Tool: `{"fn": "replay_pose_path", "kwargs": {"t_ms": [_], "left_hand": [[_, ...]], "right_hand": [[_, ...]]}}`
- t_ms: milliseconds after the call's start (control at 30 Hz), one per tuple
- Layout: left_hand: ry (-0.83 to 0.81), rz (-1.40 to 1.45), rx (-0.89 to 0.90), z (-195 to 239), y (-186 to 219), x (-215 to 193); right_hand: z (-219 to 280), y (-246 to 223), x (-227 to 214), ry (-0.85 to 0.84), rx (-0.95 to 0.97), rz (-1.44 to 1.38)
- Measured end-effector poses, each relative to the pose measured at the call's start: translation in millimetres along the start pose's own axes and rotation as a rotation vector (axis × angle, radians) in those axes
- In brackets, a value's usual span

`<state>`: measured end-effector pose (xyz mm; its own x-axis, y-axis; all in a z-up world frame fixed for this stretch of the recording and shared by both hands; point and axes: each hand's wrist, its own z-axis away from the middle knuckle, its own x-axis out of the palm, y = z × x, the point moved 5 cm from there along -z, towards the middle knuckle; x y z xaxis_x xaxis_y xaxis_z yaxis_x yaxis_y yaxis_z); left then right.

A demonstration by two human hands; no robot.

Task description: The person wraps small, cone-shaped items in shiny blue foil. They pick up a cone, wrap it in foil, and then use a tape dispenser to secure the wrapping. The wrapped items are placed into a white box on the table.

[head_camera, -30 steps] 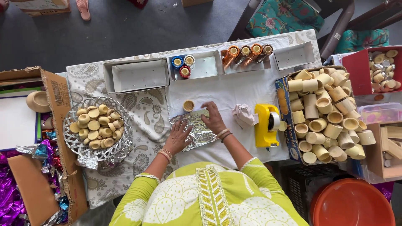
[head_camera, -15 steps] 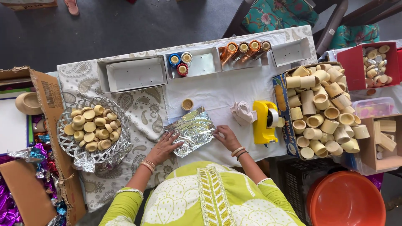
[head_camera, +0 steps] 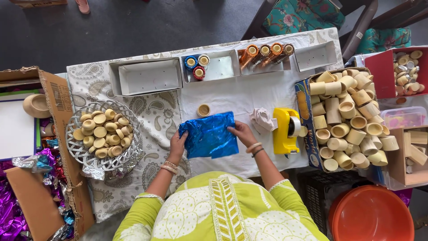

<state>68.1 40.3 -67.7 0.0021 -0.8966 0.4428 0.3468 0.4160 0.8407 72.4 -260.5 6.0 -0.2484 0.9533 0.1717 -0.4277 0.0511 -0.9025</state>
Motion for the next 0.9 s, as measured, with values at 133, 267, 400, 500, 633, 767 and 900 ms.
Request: {"fn": "replay_pose_path", "kwargs": {"t_ms": [133,267,400,500,633,767,900], "left_hand": [[0.170,-0.228,-0.133,-10,12,8],[0.375,-0.629,-0.268,-12,29,6],[0.330,-1.319,0.520,-1,55,21],[-0.353,-1.675,0.629,2,25,50],[-0.550,-1.667,0.637,4,42,80],[-0.526,-1.602,0.433,-5,50,76],[-0.556,-1.585,0.450,-10,54,76]], "right_hand": [[-34,48,-30,0.343,-0.075,0.275],[-54,51,-40,0.567,-0.063,0.696],[-60,13,-33,0.527,-0.084,0.782],[-66,-13,-24,0.428,-0.199,0.911],[-67,-62,-10,0.508,-0.237,1.005],[-68,-95,16,0.397,-0.472,0.935],[-80,-116,66,-0.001,-0.547,0.908]]}}
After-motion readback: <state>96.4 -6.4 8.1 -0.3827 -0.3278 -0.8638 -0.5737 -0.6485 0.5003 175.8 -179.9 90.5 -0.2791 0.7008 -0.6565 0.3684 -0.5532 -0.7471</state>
